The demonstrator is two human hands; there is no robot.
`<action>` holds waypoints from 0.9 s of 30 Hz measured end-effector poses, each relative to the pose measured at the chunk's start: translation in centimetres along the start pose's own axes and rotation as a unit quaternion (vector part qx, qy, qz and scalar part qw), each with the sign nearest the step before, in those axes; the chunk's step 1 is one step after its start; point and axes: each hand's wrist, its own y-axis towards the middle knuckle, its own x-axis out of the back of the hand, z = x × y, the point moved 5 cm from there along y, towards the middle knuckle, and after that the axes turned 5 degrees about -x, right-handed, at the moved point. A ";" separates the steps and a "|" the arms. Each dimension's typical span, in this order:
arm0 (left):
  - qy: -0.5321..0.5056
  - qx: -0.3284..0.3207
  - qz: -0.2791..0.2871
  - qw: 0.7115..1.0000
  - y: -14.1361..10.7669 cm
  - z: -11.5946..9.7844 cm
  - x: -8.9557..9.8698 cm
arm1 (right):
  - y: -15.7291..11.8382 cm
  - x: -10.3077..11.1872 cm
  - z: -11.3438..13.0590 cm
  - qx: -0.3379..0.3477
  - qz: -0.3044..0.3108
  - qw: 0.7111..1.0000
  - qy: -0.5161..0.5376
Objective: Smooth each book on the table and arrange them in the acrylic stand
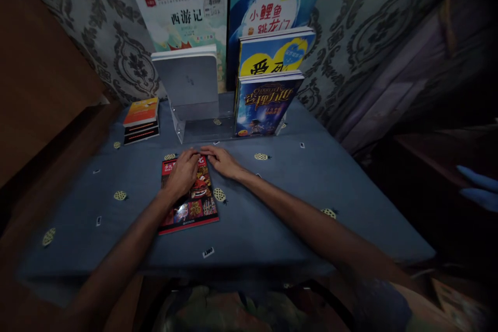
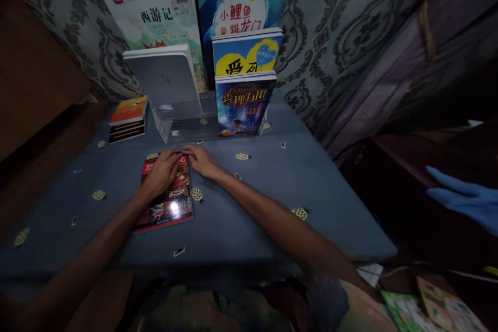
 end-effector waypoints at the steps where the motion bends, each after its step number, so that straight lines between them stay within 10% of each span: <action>1: -0.003 -0.008 0.006 1.000 0.0 -0.2 0.1 | 0.0 0.0 0.0 -0.001 0.000 1.000 0.002; 27: -0.043 -0.168 0.066 0.983 -6.6 -7.1 2.3 | 0.1 -0.5 -0.6 0.015 -0.008 1.000 0.008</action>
